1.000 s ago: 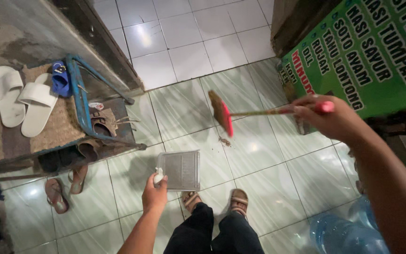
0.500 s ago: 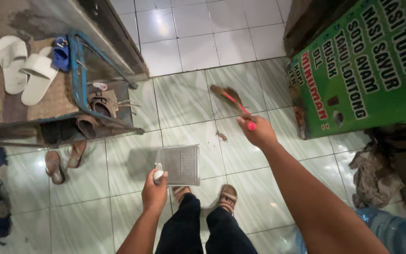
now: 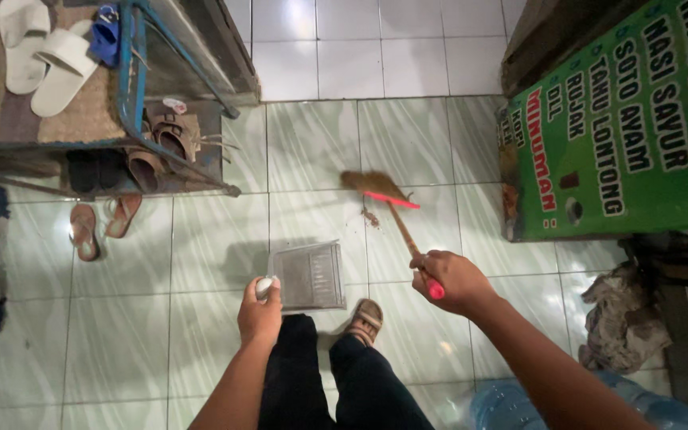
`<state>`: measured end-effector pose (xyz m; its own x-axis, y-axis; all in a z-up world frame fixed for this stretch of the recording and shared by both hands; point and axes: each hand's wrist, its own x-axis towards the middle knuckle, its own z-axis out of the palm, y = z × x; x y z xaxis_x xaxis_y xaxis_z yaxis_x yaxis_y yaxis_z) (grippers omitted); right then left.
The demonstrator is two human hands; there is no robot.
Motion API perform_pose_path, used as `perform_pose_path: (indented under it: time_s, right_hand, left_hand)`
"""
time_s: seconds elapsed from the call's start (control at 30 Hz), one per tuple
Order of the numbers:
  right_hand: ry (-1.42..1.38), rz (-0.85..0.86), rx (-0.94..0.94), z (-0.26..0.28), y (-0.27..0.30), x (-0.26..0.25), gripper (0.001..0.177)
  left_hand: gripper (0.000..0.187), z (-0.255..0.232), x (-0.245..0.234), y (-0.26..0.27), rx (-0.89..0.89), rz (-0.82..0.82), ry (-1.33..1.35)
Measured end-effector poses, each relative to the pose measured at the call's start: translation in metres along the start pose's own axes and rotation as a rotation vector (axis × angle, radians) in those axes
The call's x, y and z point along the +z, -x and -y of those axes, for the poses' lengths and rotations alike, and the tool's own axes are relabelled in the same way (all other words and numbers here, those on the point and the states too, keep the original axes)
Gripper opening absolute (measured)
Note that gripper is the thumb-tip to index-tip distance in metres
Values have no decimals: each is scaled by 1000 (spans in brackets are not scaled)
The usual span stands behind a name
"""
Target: The person sweeps debris from the floor into a dustpan using a small broom and then places the tools against a wall.
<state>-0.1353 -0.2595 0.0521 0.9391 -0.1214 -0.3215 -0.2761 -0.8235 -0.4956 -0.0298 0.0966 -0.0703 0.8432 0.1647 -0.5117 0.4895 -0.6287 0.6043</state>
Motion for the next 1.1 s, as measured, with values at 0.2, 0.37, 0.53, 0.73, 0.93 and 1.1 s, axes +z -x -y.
perform_pose_path:
  time_s: [0.2,0.37,0.53,0.73,0.93,1.1]
  right_hand:
    - [-71,69,-116,3,36,-30,29]
    - [-152,103,148,-6,42,-77,31]
    - [-138,-31,254,-7,49,-110,33]
    - [5,-59,375,-2,12,-53,41]
    - [9,-70,179,20,6,54,32]
    - [50,42,54,74,48,88,27]
  left_hand:
    - [48,9,11,6,134,-69,-62]
    - [52,15,11,2,34,16,-40]
    - [53,32,7,-9,150,-36,-135]
    - [55,39,-20,-4,124,10,-127]
    - [54,49,-43,-3,149,22,-94]
    - [56,67,-64,-8,46,127,-63]
